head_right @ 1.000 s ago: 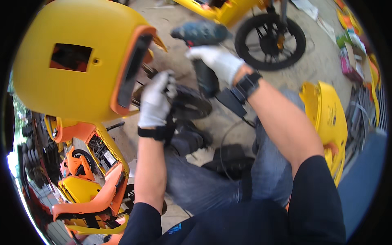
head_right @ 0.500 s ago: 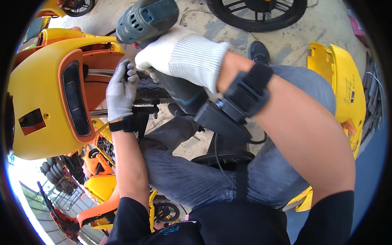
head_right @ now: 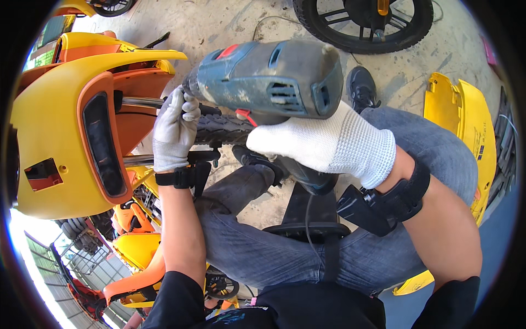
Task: The person uses a corded drill to fasten screws into the yellow and orange plastic body panels of a child's ride-on scooter. They repeatedly insert screws and drive them into place on the side and rear sections of the scooter frame.
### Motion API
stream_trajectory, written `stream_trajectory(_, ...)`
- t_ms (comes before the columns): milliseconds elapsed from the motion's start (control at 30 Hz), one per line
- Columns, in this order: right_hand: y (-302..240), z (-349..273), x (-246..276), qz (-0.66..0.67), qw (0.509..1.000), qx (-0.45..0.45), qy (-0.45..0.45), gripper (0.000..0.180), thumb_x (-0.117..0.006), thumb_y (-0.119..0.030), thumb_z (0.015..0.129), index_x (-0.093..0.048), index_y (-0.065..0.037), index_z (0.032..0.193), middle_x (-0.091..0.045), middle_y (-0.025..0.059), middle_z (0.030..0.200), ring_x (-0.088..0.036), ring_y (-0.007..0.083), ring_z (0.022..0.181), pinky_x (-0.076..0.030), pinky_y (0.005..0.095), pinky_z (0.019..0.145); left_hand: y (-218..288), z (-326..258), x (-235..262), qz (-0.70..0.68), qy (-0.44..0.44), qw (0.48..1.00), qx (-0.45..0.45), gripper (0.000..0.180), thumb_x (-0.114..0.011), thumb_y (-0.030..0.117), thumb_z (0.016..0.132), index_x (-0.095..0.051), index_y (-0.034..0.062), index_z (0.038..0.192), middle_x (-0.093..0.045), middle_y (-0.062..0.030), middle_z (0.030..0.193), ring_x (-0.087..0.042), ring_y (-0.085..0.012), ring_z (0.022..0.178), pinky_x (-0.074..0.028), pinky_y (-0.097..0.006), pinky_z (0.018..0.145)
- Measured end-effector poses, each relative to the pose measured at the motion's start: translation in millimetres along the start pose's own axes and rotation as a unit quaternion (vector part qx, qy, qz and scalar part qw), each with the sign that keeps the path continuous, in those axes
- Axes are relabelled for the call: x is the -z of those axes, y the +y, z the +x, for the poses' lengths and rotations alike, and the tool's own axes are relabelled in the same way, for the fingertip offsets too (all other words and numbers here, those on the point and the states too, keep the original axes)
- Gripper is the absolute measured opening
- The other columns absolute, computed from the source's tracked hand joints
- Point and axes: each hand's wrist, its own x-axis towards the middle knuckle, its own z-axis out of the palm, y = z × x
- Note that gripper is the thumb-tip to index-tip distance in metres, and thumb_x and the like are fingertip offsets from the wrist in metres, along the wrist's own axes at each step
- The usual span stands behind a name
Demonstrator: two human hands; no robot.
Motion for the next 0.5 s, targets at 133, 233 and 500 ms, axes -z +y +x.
stream_trajectory(133,-9,4,-1,0.059,0.996,-0.067,-0.015,0.037,-0.073,-0.019,0.085,-0.065,-0.002,0.117,-0.072,0.0105,0.098,-0.066,0.0156,0.084,-0.055,0.0323,0.077,3,-3,-4,0.011,0.013,1.0,-0.003,0.025,-0.057,0.016,0.1,-0.056,-0.0025,0.116,-0.062,-0.0069,0.095,-0.057,-0.0096,0.074,-0.048,-0.02,0.064)
stream_trajectory(233,-11,5,-1,0.083,0.995,-0.063,-0.004,0.036,-0.074,-0.017,0.085,-0.065,-0.002,0.116,-0.071,0.0104,0.102,-0.066,0.0153,0.088,-0.055,0.0323,0.079,4,-2,-2,0.001,0.004,1.0,0.0,0.025,-0.057,0.019,0.1,-0.056,-0.0024,0.114,-0.061,-0.0053,0.093,-0.054,-0.0093,0.072,-0.045,-0.02,0.063)
stream_trajectory(500,-2,7,-6,0.109,0.991,-0.072,-0.008,0.031,-0.074,-0.017,0.086,-0.066,-0.002,0.113,-0.071,0.0081,0.1,-0.065,0.0139,0.088,-0.054,0.0305,0.079,4,-4,-11,0.019,-0.013,1.0,0.003,0.025,-0.055,0.024,0.101,-0.056,-0.0005,0.106,-0.056,-0.0036,0.085,-0.047,-0.0085,0.067,-0.037,-0.02,0.056)
